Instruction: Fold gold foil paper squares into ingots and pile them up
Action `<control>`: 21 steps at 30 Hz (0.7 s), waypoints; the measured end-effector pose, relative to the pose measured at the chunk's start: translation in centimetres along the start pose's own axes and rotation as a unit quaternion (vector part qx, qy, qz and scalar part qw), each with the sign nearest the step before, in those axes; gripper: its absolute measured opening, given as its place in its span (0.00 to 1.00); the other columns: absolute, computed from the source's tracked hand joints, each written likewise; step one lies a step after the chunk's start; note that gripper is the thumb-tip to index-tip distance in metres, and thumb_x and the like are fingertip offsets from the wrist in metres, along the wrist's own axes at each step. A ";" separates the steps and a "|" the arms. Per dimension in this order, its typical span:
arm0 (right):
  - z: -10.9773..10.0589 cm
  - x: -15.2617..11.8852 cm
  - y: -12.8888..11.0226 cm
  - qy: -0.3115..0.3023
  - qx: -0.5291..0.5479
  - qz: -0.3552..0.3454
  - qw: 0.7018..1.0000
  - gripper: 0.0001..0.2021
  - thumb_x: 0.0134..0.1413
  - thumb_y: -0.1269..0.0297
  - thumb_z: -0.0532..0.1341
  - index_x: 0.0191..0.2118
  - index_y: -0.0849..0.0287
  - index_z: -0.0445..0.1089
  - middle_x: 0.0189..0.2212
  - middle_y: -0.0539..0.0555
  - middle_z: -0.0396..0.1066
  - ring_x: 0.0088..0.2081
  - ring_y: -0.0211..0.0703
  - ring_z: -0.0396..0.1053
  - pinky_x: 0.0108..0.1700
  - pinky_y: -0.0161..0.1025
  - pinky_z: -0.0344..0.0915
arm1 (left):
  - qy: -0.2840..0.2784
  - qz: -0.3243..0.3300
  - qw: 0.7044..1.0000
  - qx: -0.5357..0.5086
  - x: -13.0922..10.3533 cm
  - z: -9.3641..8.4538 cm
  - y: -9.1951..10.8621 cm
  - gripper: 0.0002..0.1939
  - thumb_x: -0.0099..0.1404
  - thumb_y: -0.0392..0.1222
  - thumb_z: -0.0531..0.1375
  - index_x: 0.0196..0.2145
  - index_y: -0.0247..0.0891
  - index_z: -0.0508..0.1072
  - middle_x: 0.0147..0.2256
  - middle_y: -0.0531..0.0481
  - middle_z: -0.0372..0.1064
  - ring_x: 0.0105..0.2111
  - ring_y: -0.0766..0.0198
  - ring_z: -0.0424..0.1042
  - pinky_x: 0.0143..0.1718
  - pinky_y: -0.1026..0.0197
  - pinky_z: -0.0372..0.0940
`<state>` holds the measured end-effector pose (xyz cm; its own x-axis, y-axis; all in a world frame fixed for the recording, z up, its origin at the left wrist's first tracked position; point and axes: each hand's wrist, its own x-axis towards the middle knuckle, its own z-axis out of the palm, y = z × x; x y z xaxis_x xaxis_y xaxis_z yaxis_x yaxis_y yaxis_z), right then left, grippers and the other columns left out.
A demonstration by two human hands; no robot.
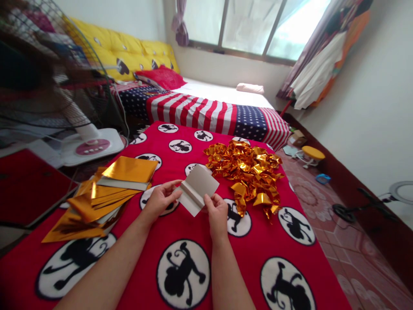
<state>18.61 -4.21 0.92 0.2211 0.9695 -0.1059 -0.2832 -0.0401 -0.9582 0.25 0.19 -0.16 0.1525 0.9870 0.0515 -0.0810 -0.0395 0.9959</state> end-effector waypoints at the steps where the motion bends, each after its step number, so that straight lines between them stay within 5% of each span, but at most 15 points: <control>1: 0.0 0.0 0.0 0.004 0.001 0.001 1.000 0.14 0.45 0.54 0.68 0.26 0.58 0.67 0.24 0.47 0.69 0.25 0.36 0.65 0.25 0.31 0.64 | 0.001 0.002 1.000 -0.001 0.0 0.0 0.0 0.29 0.54 0.48 0.66 0.52 0.35 0.72 0.29 0.51 0.73 0.27 0.66 0.72 0.26 0.67 0.66; 15: -0.4 -0.1 0.1 0.002 -0.023 -0.013 1.000 0.13 0.45 0.53 0.68 0.30 0.58 0.72 0.29 0.49 0.72 0.29 0.38 0.67 0.28 0.32 0.65 | 0.006 -0.002 1.000 -0.008 0.0 0.0 0.2 0.26 0.55 0.45 0.65 0.51 0.35 0.72 0.28 0.52 0.73 0.25 0.66 0.71 0.25 0.67 0.65; 21: -0.5 0.0 0.2 -0.005 -0.051 -0.041 0.998 0.13 0.46 0.54 0.68 0.26 0.59 0.71 0.18 0.45 0.64 0.20 0.32 0.57 0.22 0.31 0.56 | 0.011 -0.004 1.000 -0.014 0.1 -0.1 0.0 0.27 0.55 0.46 0.65 0.51 0.35 0.72 0.32 0.50 0.75 0.24 0.68 0.70 0.23 0.68 0.64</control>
<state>19.02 -4.31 0.58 0.2301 0.9729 -0.0240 -0.1681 0.0154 -0.9856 0.21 0.26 -0.16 0.1308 0.9905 0.0425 -0.1071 -0.0285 0.9938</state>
